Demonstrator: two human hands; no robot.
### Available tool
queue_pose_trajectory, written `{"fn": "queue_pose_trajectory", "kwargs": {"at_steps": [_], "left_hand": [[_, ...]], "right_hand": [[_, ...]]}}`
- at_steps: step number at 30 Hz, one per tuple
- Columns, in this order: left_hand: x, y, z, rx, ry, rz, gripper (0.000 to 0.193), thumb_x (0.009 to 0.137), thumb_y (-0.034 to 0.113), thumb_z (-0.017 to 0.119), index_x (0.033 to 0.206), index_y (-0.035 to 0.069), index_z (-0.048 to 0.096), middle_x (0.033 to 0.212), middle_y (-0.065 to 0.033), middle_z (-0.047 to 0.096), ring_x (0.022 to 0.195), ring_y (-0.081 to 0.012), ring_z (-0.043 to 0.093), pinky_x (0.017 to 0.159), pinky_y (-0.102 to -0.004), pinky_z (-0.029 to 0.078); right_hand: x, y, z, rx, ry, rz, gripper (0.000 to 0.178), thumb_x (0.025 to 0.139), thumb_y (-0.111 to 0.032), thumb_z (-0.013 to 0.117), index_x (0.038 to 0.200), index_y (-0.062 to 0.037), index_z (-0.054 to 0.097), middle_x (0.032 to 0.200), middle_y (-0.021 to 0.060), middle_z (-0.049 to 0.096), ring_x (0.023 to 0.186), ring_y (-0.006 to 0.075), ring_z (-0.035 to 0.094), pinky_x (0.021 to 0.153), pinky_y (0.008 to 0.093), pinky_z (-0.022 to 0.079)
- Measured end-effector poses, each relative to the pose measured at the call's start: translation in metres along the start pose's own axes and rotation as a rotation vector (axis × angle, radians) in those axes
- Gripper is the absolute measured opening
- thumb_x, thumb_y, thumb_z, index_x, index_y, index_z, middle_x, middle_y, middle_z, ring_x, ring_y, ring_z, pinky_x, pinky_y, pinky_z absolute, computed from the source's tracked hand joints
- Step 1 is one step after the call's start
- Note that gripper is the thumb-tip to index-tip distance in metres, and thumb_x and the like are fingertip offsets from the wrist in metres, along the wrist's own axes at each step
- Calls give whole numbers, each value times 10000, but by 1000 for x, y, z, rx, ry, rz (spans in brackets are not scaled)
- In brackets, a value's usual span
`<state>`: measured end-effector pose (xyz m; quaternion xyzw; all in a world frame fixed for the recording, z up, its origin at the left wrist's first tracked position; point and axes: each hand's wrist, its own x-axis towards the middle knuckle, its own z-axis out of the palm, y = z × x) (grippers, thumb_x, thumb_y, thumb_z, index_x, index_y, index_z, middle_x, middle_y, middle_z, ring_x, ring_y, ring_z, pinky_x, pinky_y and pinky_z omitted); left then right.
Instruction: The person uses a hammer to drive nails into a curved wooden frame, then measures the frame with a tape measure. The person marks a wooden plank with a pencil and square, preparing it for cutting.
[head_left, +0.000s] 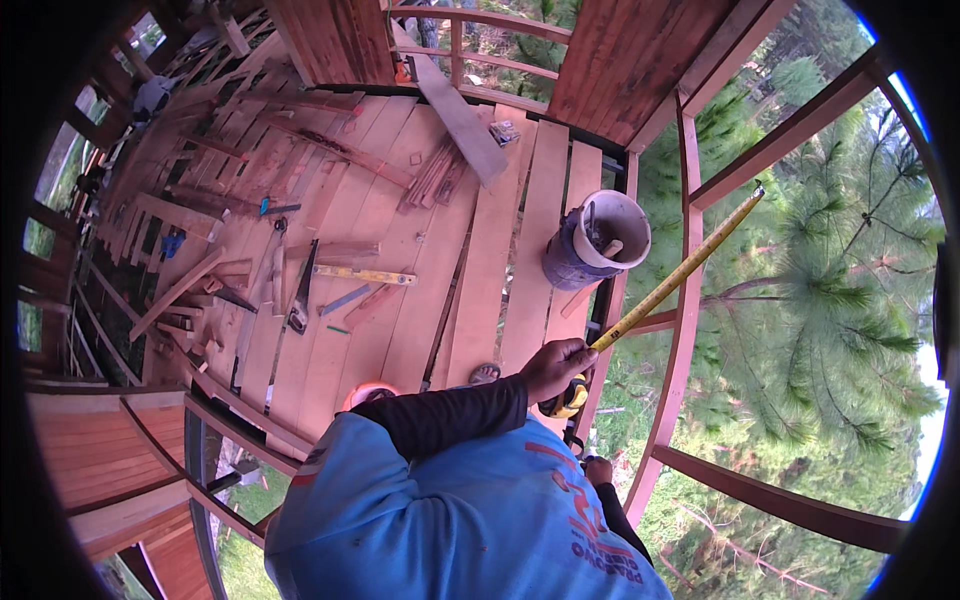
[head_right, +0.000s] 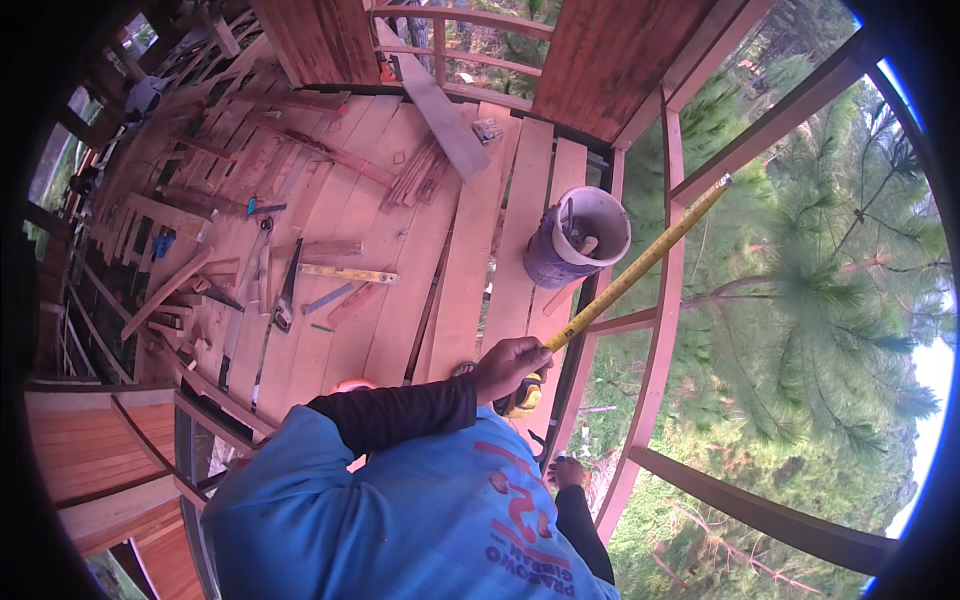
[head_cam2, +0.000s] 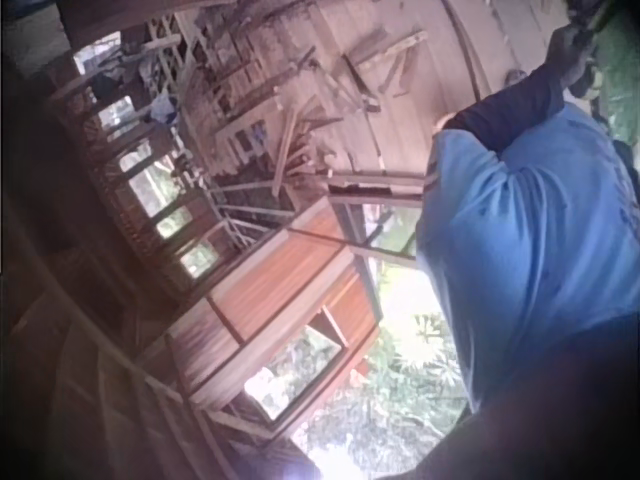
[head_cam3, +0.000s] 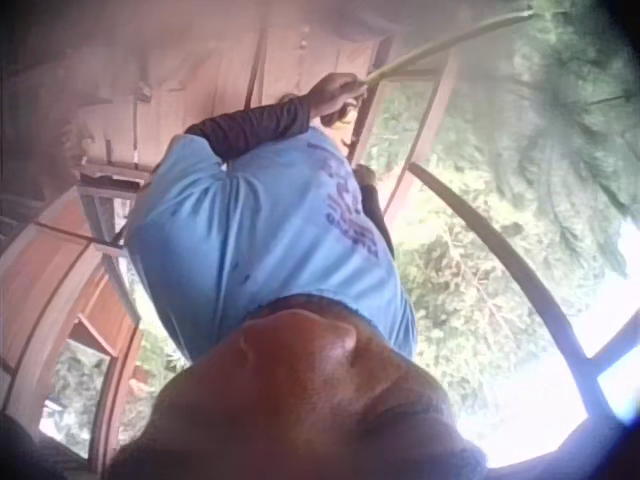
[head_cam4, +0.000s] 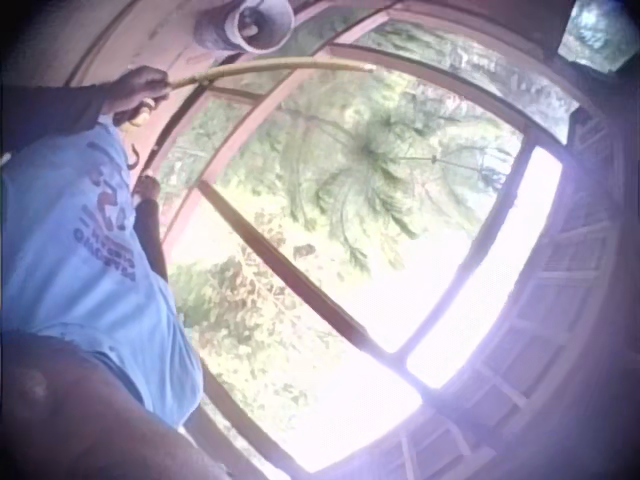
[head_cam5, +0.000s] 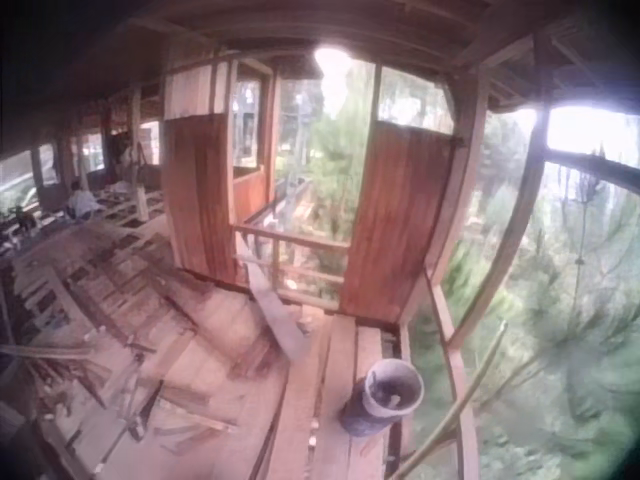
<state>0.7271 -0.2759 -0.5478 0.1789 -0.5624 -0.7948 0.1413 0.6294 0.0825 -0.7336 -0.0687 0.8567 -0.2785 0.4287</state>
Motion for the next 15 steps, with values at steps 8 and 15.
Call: {"fn": "queue_pose_trajectory", "kwargs": {"at_steps": [8, 15], "left_hand": [[-7, -8, -58, -85, 395, 12, 374, 1089, 345, 550, 946, 13, 646, 803, -26, 652, 757, -81, 614, 704, -267, 501], [-23, -36, -60, -33, 781, 61, 365, 1088, 326, 543, 951, 6, 653, 808, -36, 657, 734, -94, 618, 693, -282, 510]], "right_hand": [[89, -90, 7, -105, -195, -166, 311, 1000, -270, 595, 904, 3, 710, 775, 98, 718, 641, 162, 672, 559, 338, 532], [135, -167, -16, -535, -478, -342, 340, 1017, -309, 583, 1008, 16, 679, 816, 99, 718, 611, 164, 679, 529, 337, 543]]}}
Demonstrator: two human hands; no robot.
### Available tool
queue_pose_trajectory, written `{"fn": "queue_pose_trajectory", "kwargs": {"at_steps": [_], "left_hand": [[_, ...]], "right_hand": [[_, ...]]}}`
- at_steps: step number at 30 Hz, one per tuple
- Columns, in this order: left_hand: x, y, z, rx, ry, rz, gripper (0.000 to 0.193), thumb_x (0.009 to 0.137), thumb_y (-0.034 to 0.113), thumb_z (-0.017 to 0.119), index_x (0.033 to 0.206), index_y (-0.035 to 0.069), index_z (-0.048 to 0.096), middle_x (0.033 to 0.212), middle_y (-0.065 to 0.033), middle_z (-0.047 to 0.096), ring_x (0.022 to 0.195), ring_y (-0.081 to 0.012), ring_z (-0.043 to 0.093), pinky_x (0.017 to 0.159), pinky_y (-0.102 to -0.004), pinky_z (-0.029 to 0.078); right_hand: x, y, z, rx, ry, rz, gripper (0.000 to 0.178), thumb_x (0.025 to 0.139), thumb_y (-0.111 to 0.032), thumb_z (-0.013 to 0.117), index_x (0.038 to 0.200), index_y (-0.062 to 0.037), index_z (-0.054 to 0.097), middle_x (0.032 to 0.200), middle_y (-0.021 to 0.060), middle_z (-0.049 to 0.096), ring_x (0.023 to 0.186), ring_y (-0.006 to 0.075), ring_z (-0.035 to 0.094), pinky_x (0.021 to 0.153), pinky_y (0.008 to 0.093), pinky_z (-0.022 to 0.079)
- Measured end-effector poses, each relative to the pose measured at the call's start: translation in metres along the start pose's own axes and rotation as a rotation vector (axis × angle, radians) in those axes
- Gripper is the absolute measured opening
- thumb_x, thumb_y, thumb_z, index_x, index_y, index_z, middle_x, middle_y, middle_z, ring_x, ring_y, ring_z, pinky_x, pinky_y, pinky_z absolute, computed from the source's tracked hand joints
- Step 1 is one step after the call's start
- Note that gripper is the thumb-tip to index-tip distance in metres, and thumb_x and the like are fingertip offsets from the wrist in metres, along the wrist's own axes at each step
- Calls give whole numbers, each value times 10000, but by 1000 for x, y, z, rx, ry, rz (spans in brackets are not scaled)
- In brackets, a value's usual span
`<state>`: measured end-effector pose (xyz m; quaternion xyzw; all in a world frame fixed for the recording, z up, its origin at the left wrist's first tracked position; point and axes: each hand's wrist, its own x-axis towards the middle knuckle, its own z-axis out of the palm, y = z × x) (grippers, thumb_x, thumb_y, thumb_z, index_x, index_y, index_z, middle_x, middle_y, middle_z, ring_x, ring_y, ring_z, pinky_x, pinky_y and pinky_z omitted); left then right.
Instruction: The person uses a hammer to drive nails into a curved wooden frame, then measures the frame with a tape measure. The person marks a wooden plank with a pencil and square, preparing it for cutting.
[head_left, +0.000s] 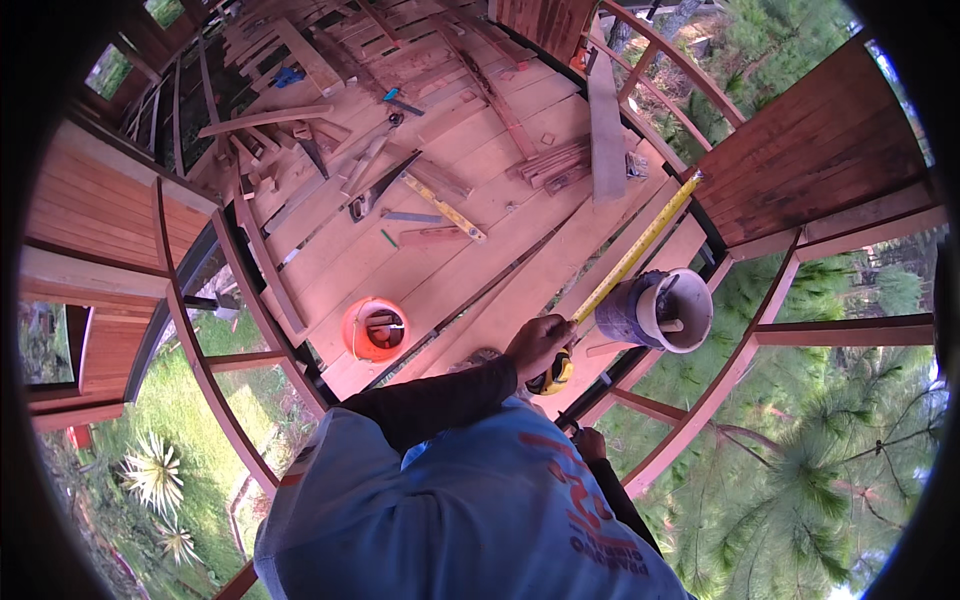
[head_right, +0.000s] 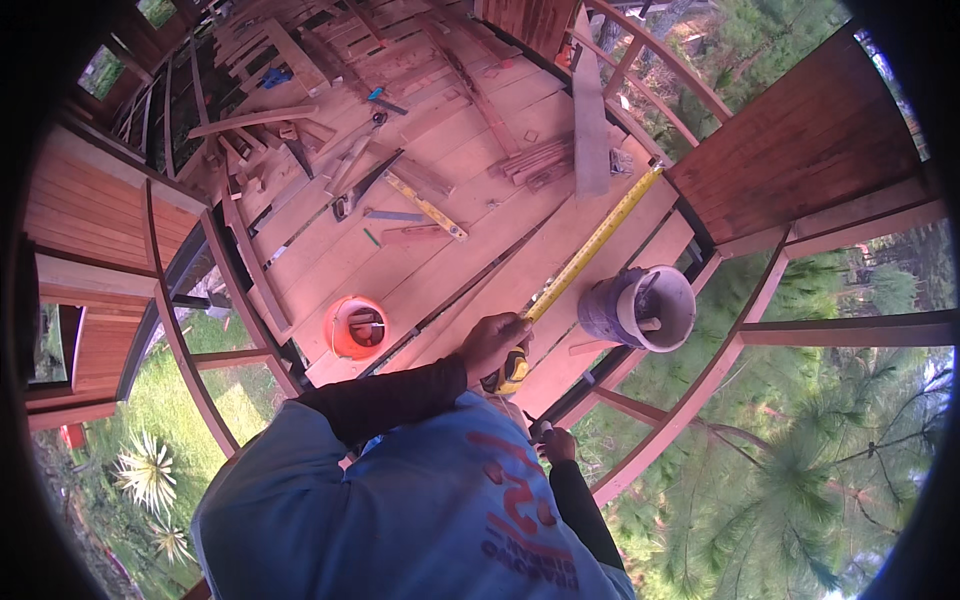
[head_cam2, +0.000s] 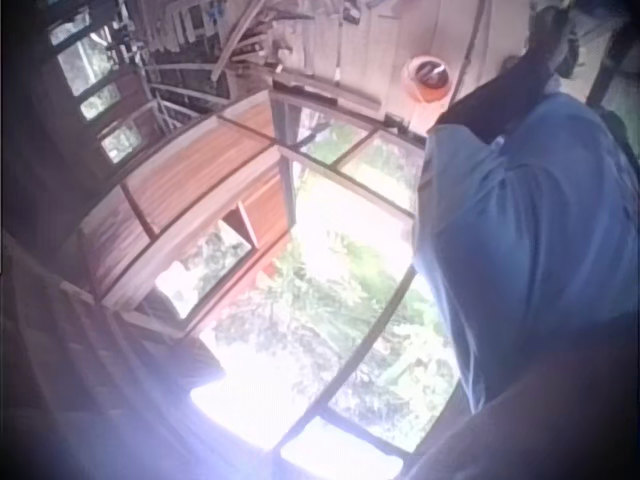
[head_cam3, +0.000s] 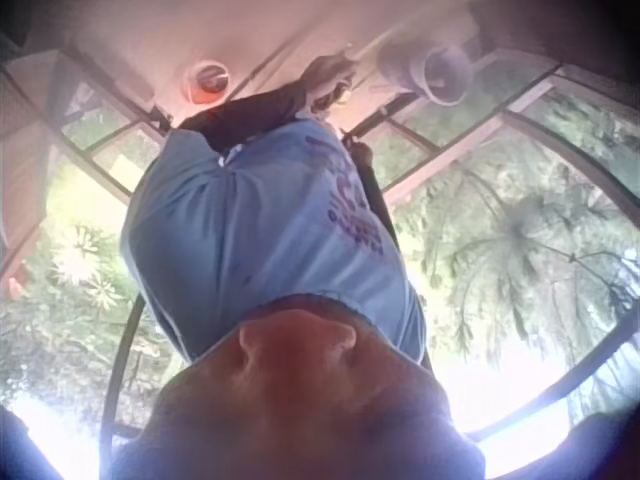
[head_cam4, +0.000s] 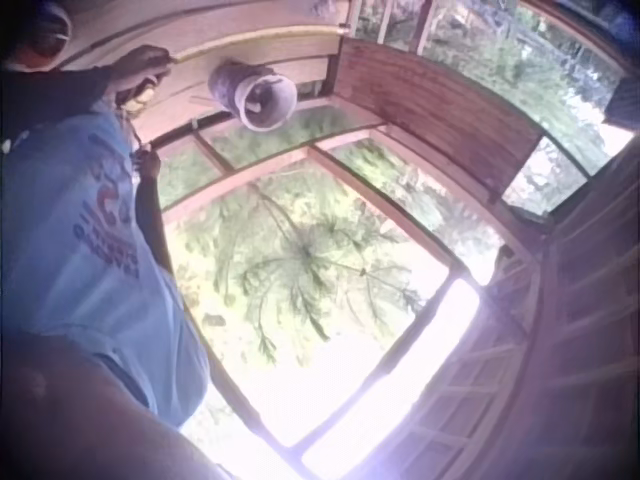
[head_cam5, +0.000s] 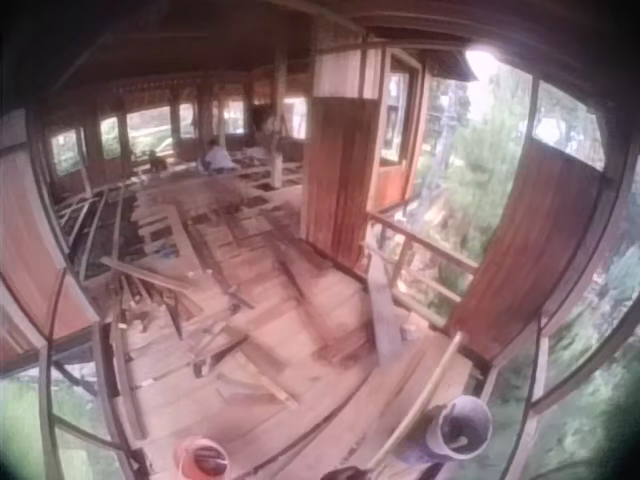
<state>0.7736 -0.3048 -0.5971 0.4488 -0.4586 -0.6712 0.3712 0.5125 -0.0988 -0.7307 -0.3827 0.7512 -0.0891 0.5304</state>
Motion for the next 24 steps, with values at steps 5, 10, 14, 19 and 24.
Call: {"fn": "queue_pose_trajectory", "kwargs": {"at_steps": [5, 10, 14, 19, 24], "left_hand": [[-32, -6, 11, -82, 245, -64, 366, 1081, 317, 544, 941, -3, 655, 810, -41, 656, 755, -113, 629, 717, -302, 516], [-66, -6, 24, 15, 376, -113, 330, 1061, 267, 573, 979, -40, 664, 849, -77, 690, 778, -145, 672, 732, -317, 537], [-77, -15, 24, -35, 449, -115, 324, 1056, 268, 582, 996, -37, 675, 853, -74, 698, 777, -147, 676, 729, -311, 537], [-79, -25, -11, 8, 535, -85, 314, 1053, 270, 587, 1024, -25, 692, 861, -73, 715, 783, -148, 682, 736, -305, 540], [-67, -35, -69, -24, 609, -52, 305, 1057, 260, 578, 1021, -21, 689, 849, -70, 714, 777, -134, 676, 739, -296, 539]], "right_hand": [[60, 56, -49, 229, -68, 216, 340, 1020, -324, 594, 1041, 8, 660, 799, 78, 687, 565, 166, 638, 486, 327, 511], [104, 53, -86, 176, -77, 260, 295, 1004, -323, 618, 1025, -30, 650, 732, 60, 639, 526, 150, 590, 456, 318, 470], [143, 23, -82, 95, -160, 181, 255, 1011, -312, 595, 974, -61, 625, 725, 55, 635, 515, 152, 577, 440, 313, 450], [179, -51, -52, -9, -238, 125, 282, 998, -309, 613, 1051, -34, 641, 739, 51, 657, 550, 138, 610, 479, 311, 494], [210, -132, -2, -66, -295, 17, 277, 995, -281, 607, 1091, -25, 649, 787, 64, 682, 577, 154, 638, 500, 328, 519]]}}
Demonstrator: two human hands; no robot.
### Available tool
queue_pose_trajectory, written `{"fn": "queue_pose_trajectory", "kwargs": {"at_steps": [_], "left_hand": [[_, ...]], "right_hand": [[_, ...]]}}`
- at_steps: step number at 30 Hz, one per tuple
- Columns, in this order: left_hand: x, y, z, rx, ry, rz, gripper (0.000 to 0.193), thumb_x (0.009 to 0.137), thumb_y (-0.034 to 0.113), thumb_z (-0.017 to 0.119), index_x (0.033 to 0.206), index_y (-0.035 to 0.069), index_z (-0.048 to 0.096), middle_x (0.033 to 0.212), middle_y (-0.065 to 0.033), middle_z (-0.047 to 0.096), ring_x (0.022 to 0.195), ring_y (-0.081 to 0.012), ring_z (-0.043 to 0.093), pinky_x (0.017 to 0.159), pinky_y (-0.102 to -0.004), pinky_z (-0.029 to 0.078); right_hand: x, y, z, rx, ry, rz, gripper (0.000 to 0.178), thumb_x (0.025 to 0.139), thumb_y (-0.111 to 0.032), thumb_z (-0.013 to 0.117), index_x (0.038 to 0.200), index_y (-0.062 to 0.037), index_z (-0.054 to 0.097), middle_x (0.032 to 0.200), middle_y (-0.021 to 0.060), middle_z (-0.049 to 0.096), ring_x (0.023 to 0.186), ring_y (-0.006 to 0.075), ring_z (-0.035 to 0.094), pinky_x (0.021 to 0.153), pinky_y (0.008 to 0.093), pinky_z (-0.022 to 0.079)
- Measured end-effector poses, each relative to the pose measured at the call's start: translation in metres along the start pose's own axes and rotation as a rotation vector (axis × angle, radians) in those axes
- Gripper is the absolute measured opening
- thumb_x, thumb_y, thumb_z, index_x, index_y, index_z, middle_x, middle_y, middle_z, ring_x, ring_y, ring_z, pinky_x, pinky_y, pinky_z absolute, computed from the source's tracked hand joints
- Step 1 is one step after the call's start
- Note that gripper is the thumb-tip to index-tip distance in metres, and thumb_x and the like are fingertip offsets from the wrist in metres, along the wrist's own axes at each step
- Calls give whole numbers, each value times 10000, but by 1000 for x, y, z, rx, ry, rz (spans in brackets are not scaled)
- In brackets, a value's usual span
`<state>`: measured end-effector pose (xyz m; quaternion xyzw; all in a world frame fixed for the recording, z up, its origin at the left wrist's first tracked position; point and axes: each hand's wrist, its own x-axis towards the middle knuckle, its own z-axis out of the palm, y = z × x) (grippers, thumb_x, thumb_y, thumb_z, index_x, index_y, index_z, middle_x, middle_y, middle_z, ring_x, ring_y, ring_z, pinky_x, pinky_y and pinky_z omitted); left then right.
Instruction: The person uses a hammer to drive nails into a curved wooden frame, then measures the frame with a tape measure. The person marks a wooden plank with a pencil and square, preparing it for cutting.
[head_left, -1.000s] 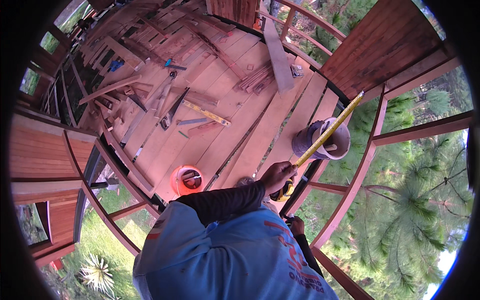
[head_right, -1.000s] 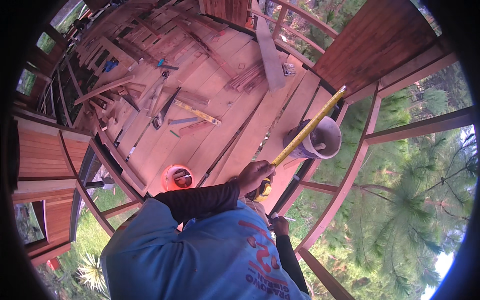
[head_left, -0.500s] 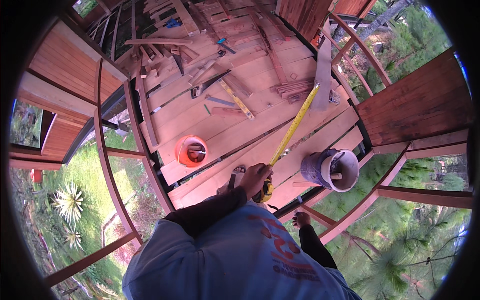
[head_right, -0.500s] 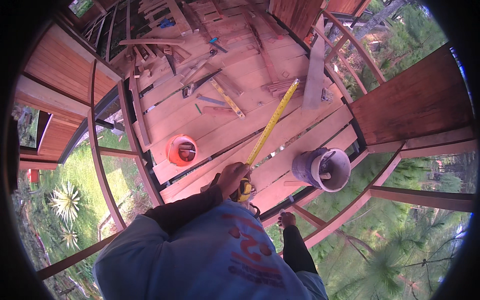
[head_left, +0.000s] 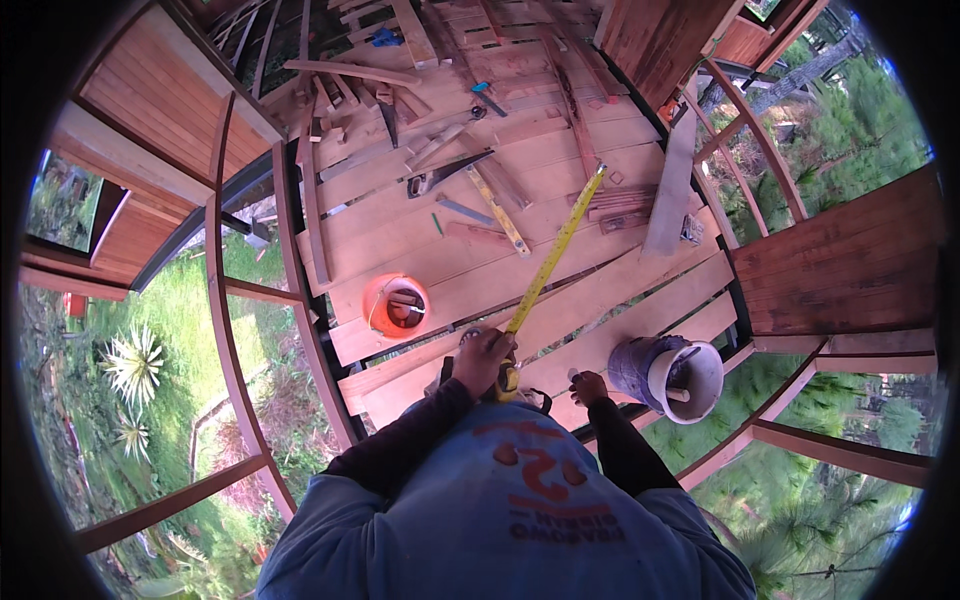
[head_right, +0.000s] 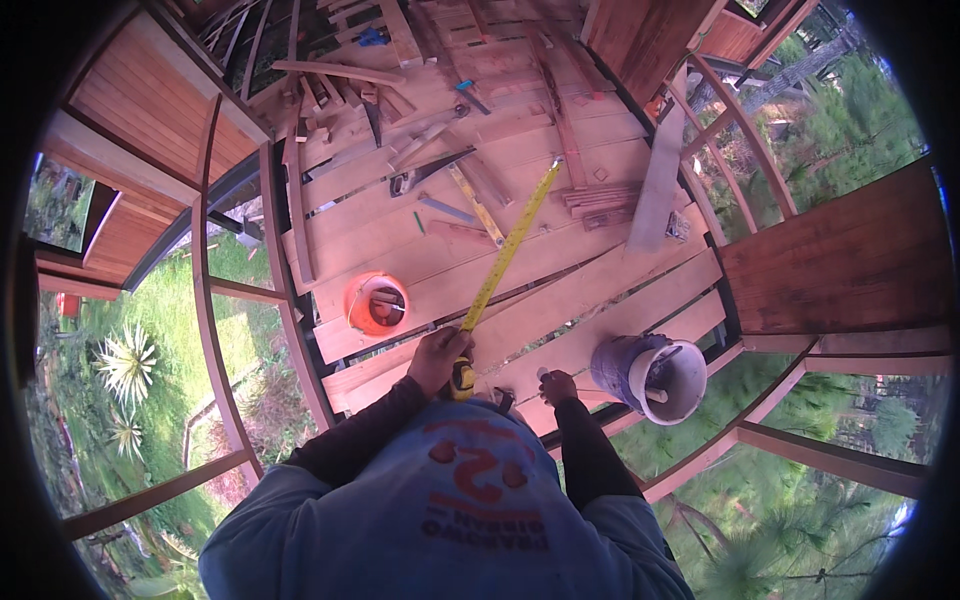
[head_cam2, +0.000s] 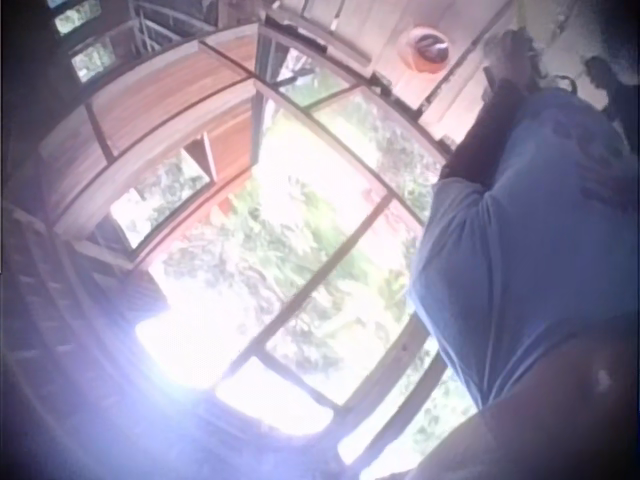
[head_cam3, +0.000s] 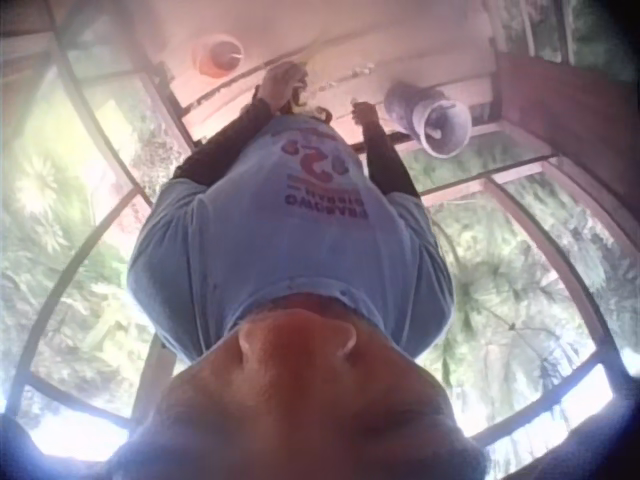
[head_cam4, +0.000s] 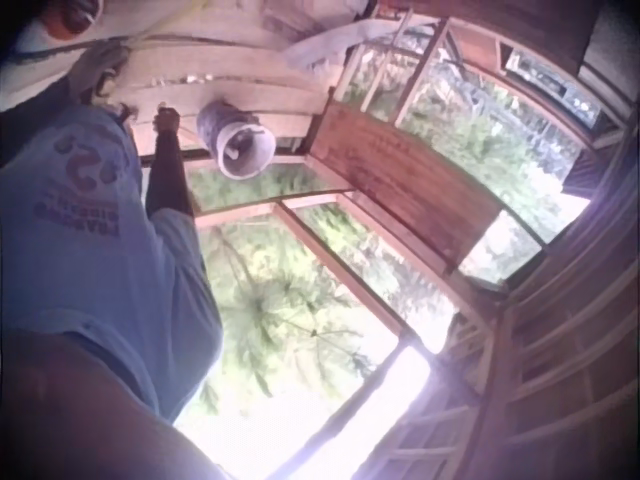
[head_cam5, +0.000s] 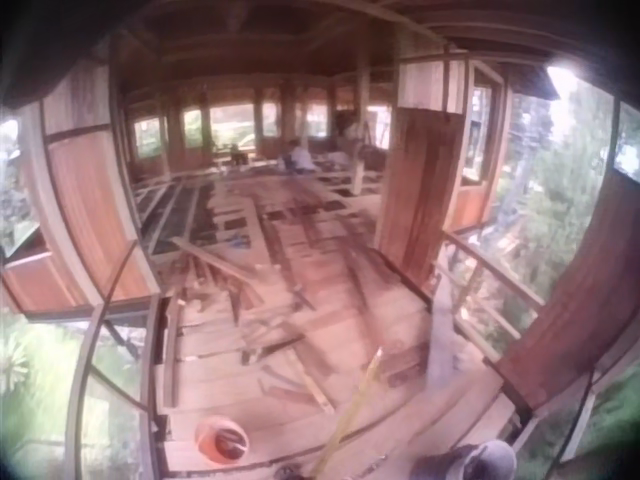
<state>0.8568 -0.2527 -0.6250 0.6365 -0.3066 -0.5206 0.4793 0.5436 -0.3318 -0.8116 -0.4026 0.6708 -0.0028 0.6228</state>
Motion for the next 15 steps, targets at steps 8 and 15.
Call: {"fn": "queue_pose_trajectory", "kwargs": {"at_steps": [8, 15], "left_hand": [[59, 53, -92, -11, 99, -4, 330, 1061, 278, 568, 994, -21, 690, 820, -72, 704, 751, -134, 670, 729, -298, 531], [108, 73, -163, 30, 214, 41, 347, 1063, 293, 568, 1000, -23, 696, 839, -79, 715, 775, -141, 676, 736, -304, 534]], "right_hand": [[38, -123, 63, -25, -40, -11, 238, 978, -236, 587, 1043, -28, 683, 806, 92, 701, 659, 202, 686, 569, 378, 560], [109, -164, 95, -394, 143, -415, 232, 987, -132, 527, 911, -19, 715, 760, 87, 705, 647, 204, 693, 619, 374, 554]]}}
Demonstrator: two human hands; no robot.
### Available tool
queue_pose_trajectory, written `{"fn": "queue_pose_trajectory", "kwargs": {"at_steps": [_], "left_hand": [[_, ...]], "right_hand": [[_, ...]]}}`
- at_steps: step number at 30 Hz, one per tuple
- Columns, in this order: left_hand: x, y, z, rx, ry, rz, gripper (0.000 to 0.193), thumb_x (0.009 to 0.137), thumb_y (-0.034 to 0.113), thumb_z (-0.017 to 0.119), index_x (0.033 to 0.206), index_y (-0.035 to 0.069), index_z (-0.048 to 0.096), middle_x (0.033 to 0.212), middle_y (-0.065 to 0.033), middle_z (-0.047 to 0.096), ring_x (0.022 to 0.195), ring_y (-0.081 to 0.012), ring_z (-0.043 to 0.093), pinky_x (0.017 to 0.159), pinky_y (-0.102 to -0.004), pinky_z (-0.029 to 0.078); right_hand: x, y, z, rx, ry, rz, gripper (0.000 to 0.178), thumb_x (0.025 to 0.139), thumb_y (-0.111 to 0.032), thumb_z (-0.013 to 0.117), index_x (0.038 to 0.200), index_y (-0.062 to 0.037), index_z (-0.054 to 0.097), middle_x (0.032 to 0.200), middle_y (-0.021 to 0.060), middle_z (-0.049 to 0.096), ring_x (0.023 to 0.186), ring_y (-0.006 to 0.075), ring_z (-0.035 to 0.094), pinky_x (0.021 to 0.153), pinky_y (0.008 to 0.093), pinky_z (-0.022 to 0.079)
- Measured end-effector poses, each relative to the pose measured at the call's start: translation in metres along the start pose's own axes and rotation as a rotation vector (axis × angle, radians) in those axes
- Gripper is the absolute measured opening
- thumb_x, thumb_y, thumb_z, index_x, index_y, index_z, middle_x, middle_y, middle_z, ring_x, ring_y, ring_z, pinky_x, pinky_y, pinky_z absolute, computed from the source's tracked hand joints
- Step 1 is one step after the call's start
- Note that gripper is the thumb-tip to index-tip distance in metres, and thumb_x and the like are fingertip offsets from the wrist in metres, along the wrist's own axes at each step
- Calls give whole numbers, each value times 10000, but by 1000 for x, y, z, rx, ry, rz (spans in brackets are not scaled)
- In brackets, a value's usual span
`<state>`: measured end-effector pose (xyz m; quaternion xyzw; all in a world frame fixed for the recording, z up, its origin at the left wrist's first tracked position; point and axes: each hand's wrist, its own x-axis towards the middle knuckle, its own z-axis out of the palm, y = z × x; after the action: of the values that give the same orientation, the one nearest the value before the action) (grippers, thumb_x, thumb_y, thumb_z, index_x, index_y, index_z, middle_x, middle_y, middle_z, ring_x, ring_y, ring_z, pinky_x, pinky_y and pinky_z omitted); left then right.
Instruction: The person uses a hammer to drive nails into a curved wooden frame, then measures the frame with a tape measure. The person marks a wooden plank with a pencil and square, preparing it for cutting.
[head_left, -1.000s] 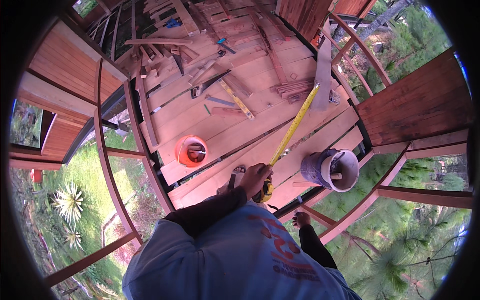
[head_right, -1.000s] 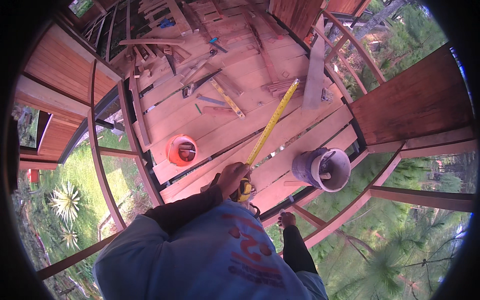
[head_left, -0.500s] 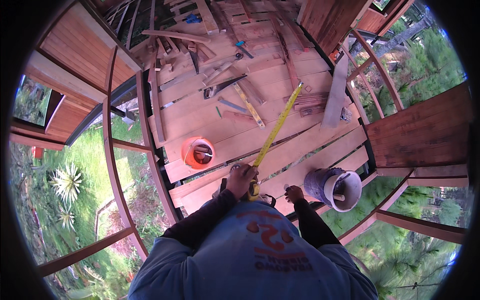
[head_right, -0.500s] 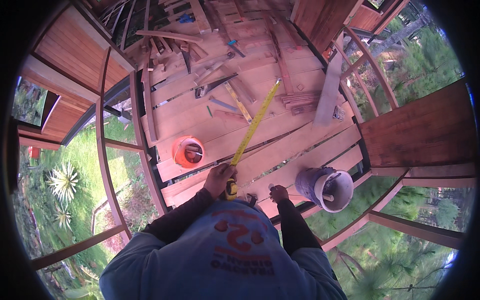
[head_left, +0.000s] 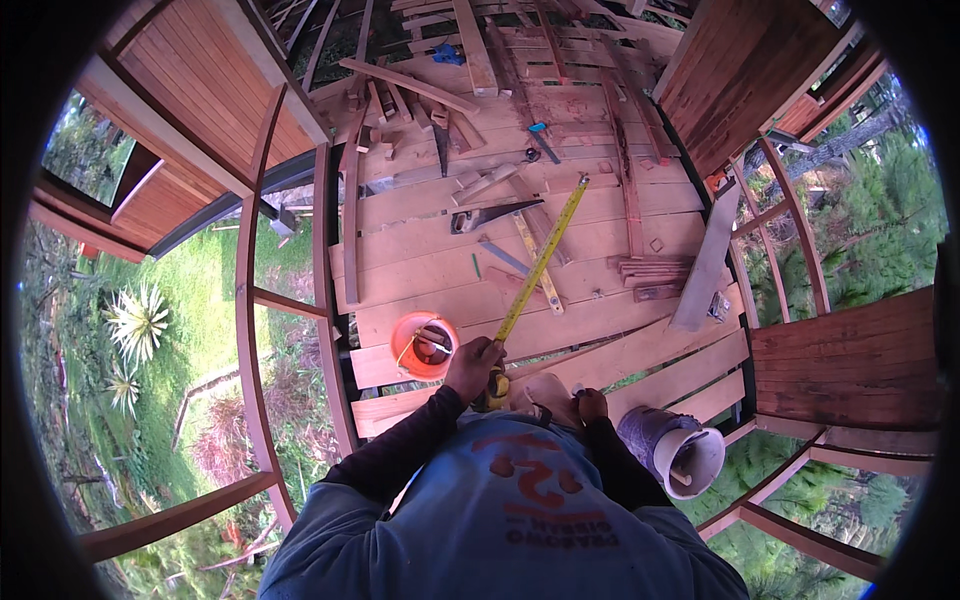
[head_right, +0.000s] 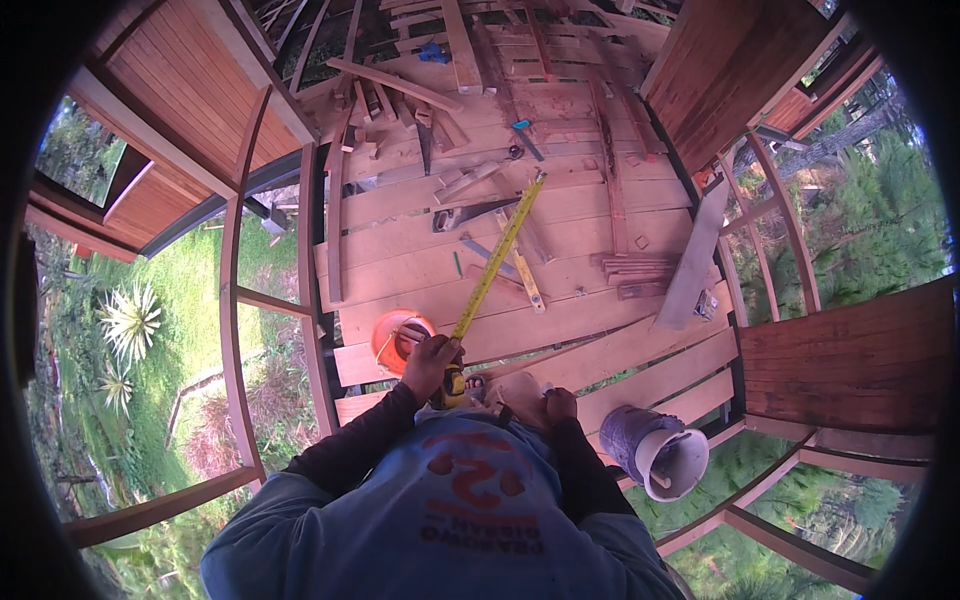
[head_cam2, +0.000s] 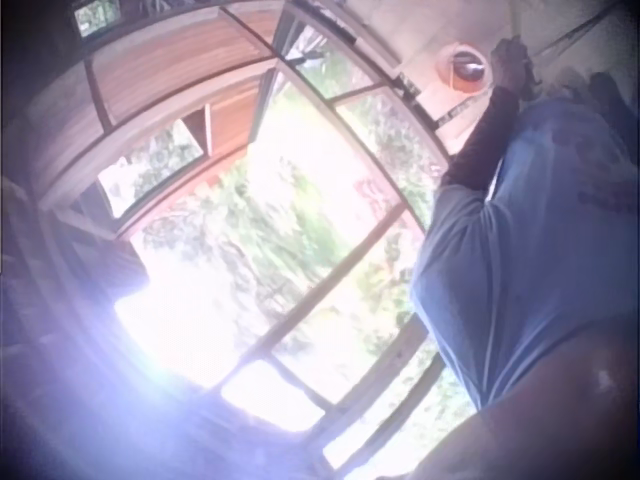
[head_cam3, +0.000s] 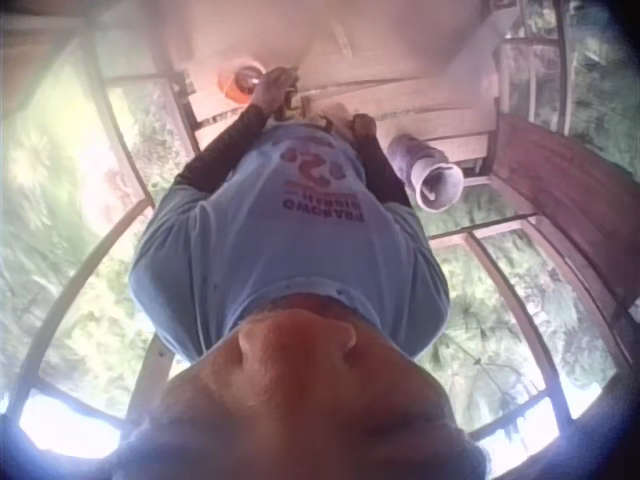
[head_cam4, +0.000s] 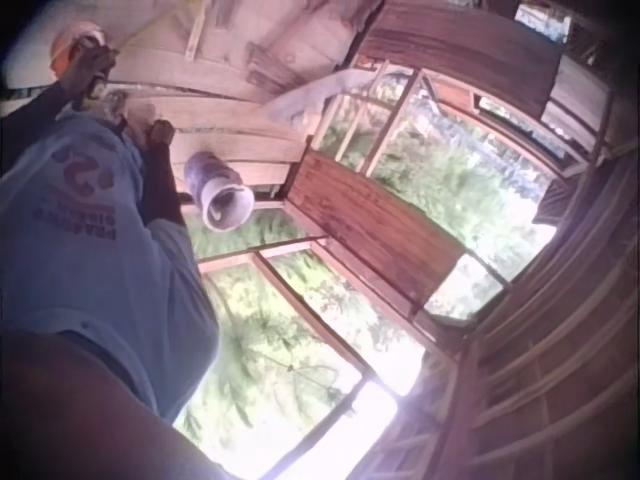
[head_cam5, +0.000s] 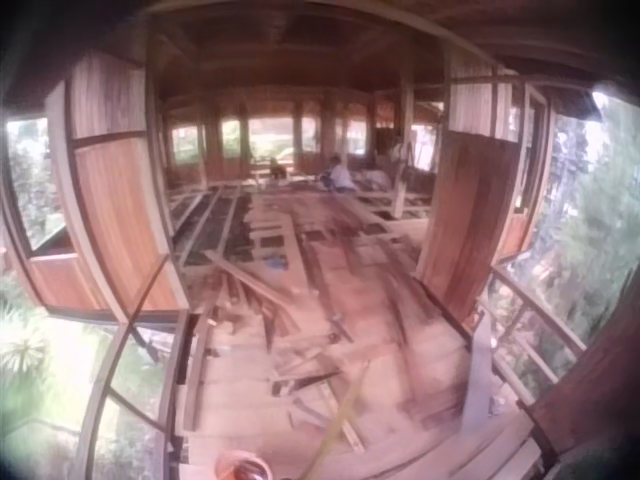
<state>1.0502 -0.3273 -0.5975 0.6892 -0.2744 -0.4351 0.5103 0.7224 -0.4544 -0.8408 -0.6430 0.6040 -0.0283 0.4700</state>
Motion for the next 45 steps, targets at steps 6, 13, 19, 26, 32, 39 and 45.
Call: {"fn": "queue_pose_trajectory", "kwargs": {"at_steps": [6, 13, 19, 26, 32, 39, 45], "left_hand": [[69, -5, -7, -114, 89, -32, 360, 1062, 288, 563, 1009, -41, 697, 852, -91, 722, 787, -155, 680, 744, -313, 541], [178, 22, -34, -183, 256, 9, 360, 1073, 305, 564, 1026, -38, 664, 859, -70, 684, 803, -140, 663, 753, -298, 551], [252, 82, -59, -527, 503, -19, 358, 1069, 337, 573, 1026, -7, 665, 835, -54, 661, 787, -132, 640, 717, -284, 531], [306, 88, -107, -664, 763, 38, 324, 1082, 298, 540, 1061, -7, 644, 906, -67, 666, 814, -156, 659, 756, -301, 553], [365, 72, -168, -641, 782, 83, 354, 1090, 312, 509, 1074, -13, 646, 905, -64, 684, 856, -148, 666, 797, -293, 549], [454, 71, -318, -463, 625, -106, 340, 1040, 280, 627, 1148, -29, 722, 959, -45, 721, 859, -105, 636, 769, -264, 507], [501, 86, -485, -251, 486, -141, 469, 978, 408, 671, 1060, -45, 756, 903, -75, 744, 817, -128, 665, 726, -284, 534]], "right_hand": [[73, -113, -17, 432, -268, 260, 214, 1043, -147, 491, 1058, -7, 652, 771, 94, 677, 563, 183, 614, 538, 329, 517], [155, -280, -41, 596, -686, 112, 319, 1066, -314, 511, 1166, -31, 620, 1022, 126, 696, 724, 183, 667, 620, 331, 546], [179, -445, -32, 460, -1078, -132, 484, 1062, -437, 546, 1395, -86, 554, 1172, 72, 663, 1023, 153, 677, 835, 362, 588], [211, -542, 27, 559, -1315, -214, 546, 1059, -296, 573, 1548, -133, 394, 1371, 49, 568, 1145, 138, 632, 958, 309, 561], [259, -603, 97, 563, -1422, -240, 694, 1001, -279, 702, 1575, -111, 351, 1416, 35, 545, 1252, 136, 573, 1017, 305, 517], [309, -716, 182, 592, -1247, -217, 546, 1056, -283, 606, 1526, -74, 419, 1377, 37, 561, 1238, 138, 578, 1025, 300, 508], [333, -847, 276, 590, -1252, -137, 477, 1068, -413, 546, 1427, -99, 527, 1278, 15, 611, 1109, 100, 618, 955, 274, 522]]}}
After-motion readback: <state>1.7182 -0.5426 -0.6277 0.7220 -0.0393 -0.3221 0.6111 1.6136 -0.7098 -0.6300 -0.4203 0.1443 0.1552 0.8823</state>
